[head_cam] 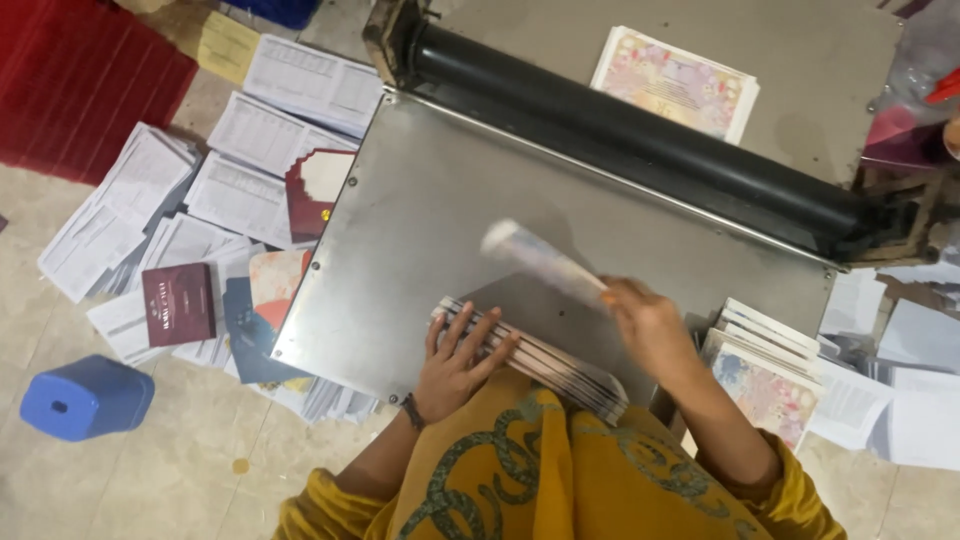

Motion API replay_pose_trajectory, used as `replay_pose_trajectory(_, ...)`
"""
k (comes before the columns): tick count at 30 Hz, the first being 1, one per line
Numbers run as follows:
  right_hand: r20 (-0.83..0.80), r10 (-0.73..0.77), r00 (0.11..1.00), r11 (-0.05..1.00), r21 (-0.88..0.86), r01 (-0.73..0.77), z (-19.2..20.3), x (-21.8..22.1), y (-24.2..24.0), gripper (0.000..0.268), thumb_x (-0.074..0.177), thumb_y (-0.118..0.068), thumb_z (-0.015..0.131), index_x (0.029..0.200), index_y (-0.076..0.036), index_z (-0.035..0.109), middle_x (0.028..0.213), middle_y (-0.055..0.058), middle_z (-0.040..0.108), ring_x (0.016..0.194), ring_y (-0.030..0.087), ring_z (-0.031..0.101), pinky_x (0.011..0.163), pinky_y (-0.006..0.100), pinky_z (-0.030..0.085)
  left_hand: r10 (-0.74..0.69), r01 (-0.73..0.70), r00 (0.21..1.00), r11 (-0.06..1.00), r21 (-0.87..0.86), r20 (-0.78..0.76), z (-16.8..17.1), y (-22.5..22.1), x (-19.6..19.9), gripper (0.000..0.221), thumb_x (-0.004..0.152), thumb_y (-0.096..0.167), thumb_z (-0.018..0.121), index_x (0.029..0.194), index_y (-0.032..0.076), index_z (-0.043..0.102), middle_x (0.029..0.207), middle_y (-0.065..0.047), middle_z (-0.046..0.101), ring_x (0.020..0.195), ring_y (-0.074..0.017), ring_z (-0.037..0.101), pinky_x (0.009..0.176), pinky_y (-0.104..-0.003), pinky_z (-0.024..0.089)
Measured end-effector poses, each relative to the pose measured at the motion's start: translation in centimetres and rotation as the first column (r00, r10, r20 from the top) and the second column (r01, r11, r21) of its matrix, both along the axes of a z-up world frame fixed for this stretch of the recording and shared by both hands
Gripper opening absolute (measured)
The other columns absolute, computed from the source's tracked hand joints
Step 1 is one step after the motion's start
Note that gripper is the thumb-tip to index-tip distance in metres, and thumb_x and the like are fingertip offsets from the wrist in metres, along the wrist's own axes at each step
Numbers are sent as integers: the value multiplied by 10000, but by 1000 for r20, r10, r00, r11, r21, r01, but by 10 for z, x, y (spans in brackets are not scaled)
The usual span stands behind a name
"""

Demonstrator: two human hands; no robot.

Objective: Feeding printed invitations through a roller machine for pressing or laminating.

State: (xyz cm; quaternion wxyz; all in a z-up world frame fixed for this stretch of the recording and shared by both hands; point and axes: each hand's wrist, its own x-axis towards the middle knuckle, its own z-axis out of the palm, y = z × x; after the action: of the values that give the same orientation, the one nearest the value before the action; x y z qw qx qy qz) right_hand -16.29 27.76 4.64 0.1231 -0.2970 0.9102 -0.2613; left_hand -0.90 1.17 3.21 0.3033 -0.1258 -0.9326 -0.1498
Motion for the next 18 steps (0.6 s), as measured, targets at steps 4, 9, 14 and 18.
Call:
replay_pose_trajectory(4,-505,18,863,1000,-10,-26,-71,-2,29,375,971,-118,642,1333,-33,696,1344,208,679,1271,370,635,1081,426,506,20,-20,1000,1000,19,-13,14,4,-1,606,1038,43,494,1538,382,546,1580,-59,540,1489,-381,445,1235,-577,205)
replay_pose_trajectory(9,-349,325,879,939,228,-257,-149,20,30,410,940,-9,547,1345,27,501,1321,261,526,1252,428,497,1075,484,465,-33,31,989,999,14,144,-34,-8,14,521,1089,507,522,1569,311,472,1634,-72,445,1542,-352,369,1278,-555,180)
replay_pose_trajectory(14,-288,429,856,856,432,-284,-232,-87,64,735,840,-101,505,1558,4,392,1611,229,386,1550,418,254,1282,452,253,2,2,996,999,-46,89,-53,-10,18,507,1057,470,617,1529,323,503,1572,-59,525,1494,-350,437,1248,-555,234)
replay_pose_trajectory(18,-201,80,976,922,388,5,-196,-150,52,234,944,-198,676,1095,-48,579,1222,200,609,1085,384,660,865,472,559,39,-32,997,994,-108,61,-62,-10,21,534,1042,544,582,1529,341,500,1583,-49,501,1493,-343,423,1232,-549,244)
